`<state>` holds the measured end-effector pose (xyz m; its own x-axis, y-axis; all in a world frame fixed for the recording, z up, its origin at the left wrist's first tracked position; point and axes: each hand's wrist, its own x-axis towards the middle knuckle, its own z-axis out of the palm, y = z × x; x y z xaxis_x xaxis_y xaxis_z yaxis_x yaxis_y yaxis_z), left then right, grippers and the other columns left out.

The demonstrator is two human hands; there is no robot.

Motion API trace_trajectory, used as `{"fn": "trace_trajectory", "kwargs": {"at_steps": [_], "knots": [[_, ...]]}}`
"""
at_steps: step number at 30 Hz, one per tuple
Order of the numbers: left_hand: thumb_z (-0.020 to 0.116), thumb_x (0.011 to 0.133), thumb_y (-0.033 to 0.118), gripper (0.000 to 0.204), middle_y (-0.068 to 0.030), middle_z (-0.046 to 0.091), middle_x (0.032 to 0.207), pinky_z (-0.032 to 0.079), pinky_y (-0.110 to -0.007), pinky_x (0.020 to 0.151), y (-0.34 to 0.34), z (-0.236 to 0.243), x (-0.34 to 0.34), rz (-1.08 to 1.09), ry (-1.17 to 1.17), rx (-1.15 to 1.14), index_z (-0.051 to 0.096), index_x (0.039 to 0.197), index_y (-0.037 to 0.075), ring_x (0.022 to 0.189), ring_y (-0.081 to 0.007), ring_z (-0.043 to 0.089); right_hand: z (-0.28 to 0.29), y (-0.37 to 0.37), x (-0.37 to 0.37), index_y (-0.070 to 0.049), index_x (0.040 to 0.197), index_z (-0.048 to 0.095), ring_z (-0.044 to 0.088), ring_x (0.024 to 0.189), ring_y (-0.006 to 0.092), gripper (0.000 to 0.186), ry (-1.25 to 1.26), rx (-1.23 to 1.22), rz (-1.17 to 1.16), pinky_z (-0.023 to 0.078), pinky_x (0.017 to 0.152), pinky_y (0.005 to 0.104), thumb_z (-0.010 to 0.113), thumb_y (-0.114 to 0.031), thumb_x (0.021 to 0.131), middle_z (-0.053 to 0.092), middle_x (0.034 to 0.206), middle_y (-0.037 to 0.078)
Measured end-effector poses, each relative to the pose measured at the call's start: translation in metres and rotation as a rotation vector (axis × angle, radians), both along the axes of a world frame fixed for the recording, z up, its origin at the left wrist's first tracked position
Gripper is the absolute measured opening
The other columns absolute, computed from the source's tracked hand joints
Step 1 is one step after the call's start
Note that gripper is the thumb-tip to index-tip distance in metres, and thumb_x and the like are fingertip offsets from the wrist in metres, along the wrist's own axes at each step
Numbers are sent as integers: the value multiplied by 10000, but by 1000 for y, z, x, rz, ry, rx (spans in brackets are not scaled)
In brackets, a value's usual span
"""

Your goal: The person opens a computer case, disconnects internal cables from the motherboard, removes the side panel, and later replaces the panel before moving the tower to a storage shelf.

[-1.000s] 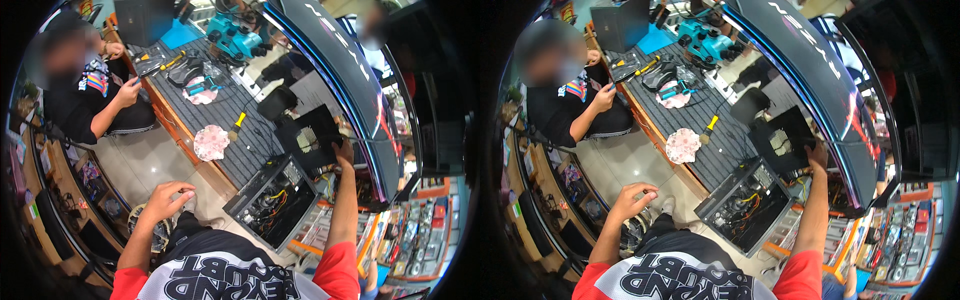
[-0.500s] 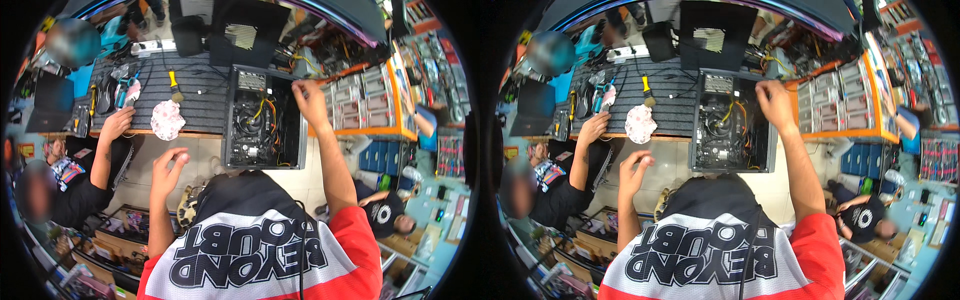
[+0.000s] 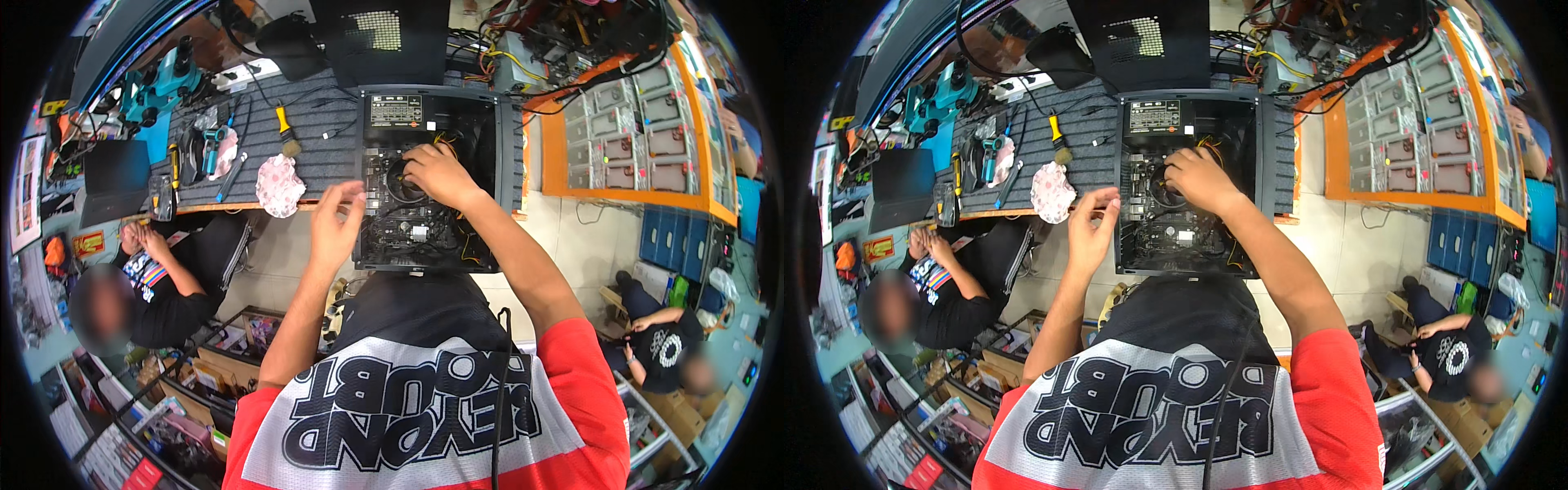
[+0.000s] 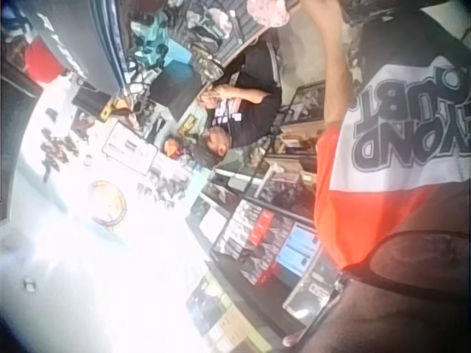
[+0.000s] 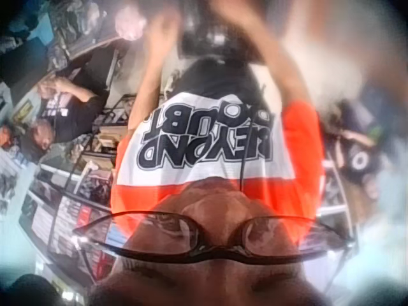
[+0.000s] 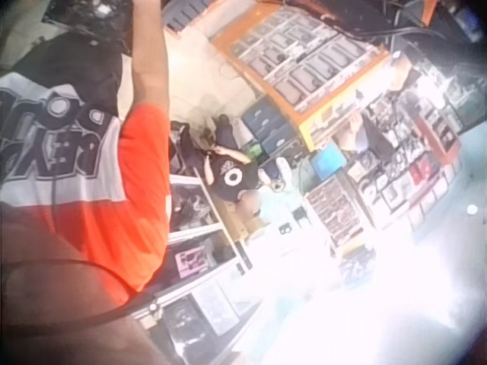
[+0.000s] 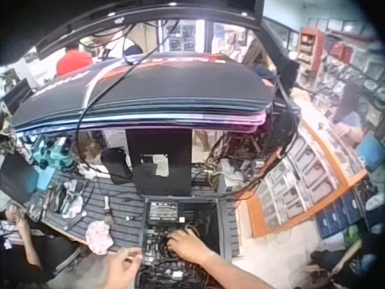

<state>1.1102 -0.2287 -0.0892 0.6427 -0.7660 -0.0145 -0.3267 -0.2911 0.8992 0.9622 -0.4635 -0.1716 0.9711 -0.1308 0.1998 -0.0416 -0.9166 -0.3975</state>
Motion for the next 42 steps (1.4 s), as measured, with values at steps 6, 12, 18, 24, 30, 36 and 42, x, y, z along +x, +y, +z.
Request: {"fn": "trace_trajectory", "kwargs": {"at_steps": [6,12,18,24,30,36,42], "knots": [[780,1017,88,544,-91,683,1354,574,-277,858,-41,-18,-42,-2,171,8,598,1529,65,1080,-142,714,16,-33,-4,-93,1106,728,707,1086,312,148,-106,485,-72,426,1132,495,685,-226,1059,764,1062,88],[775,1022,86,493,-139,693,1323,610,-300,870,-83,-49,-41,71,365,-106,628,1488,16,1082,-167,722,4,-47,-11,-98,1146,724,701,1091,329,167,-51,529,5,435,1114,497,683,-233,1056,768,1083,95],[737,1081,197,280,-86,789,1068,599,-283,817,-83,-73,-36,160,601,-117,711,1255,-22,910,-152,767,22,-35,-12,-82,1247,728,730,1052,321,273,-54,632,37,525,988,464,744,-228,1016,771,1084,122],[720,1092,220,259,-83,785,1038,612,-278,827,-82,-76,-30,165,1071,-129,715,1230,1,899,-153,756,17,-33,-16,-40,1260,698,740,1057,257,297,-1,918,-36,566,965,383,761,-181,1006,769,1104,137],[678,1106,156,232,-100,783,1064,615,-268,839,-77,-75,-25,80,1294,-234,704,1268,-6,911,-144,745,29,-29,-16,-25,1207,756,716,1038,187,240,64,912,-84,552,950,357,771,-145,1000,787,1099,74],[627,1131,184,274,-121,758,1170,596,-302,825,-45,-24,-25,10,841,-9,673,1327,-2,917,-193,731,24,-16,13,-6,1140,779,764,1007,238,235,33,779,-189,580,910,364,806,-175,978,804,1092,122],[738,1029,199,466,-227,609,1281,489,-474,1059,18,-47,-21,129,-172,18,594,1416,-18,1192,-362,611,-6,15,75,-19,1086,775,740,1054,387,245,40,261,-178,577,929,509,723,-237,988,764,1083,168]]}}
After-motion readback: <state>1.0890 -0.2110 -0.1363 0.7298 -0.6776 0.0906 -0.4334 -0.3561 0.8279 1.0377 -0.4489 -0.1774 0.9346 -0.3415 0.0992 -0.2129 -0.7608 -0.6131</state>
